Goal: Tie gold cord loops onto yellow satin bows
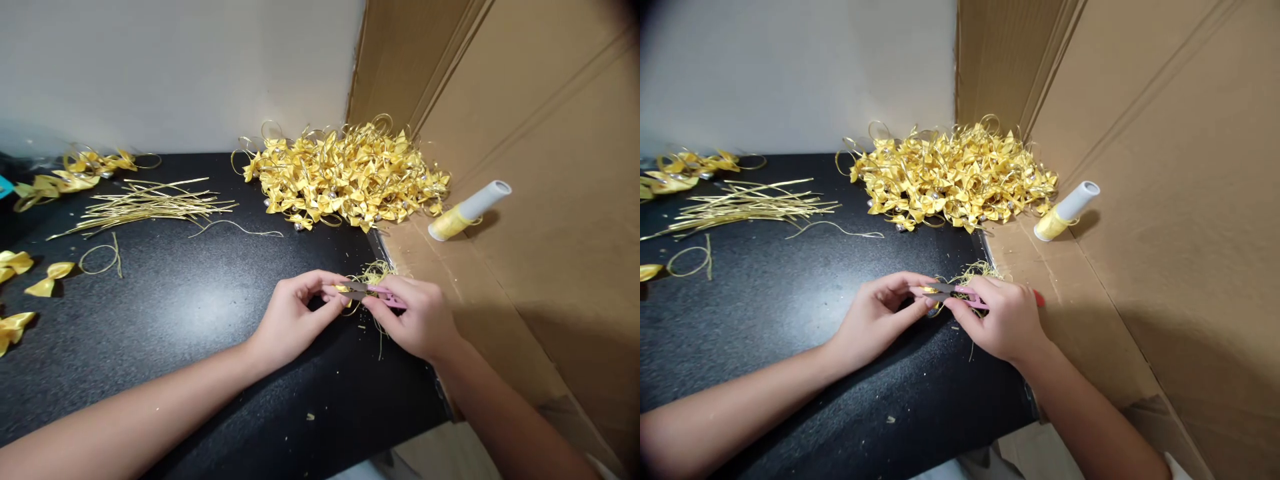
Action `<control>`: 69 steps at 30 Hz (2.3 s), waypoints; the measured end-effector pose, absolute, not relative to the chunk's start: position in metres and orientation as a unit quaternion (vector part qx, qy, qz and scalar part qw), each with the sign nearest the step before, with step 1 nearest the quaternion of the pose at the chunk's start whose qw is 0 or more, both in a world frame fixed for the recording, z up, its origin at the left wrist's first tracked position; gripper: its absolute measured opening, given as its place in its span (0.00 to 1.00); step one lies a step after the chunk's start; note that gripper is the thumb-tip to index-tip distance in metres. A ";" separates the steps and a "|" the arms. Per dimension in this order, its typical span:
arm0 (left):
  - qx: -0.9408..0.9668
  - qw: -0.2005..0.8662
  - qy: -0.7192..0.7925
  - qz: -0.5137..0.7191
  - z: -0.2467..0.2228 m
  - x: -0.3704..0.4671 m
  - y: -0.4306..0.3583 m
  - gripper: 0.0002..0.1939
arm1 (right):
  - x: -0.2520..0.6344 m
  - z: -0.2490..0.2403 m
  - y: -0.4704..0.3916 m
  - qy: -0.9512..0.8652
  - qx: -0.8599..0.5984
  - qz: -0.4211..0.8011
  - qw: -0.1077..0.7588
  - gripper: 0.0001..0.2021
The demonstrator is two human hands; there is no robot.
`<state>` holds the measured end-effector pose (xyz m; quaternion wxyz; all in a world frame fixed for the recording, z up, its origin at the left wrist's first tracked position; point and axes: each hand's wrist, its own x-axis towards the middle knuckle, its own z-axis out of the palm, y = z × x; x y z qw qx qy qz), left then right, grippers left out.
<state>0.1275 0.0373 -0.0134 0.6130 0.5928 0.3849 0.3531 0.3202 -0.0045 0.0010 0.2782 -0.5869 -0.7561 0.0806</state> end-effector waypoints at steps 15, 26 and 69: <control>0.565 0.646 0.379 0.348 -0.012 0.126 0.038 0.10 | 0.321 0.001 -0.003 -0.763 -0.580 0.080 0.274 0.15; 0.573 0.646 0.384 0.327 -0.010 0.127 0.039 0.11 | 0.322 0.000 -0.002 -0.764 -0.583 0.084 0.264 0.18; 0.582 0.637 0.386 0.327 -0.013 0.127 0.039 0.12 | 0.324 -0.003 -0.001 -0.759 -0.584 0.105 0.269 0.18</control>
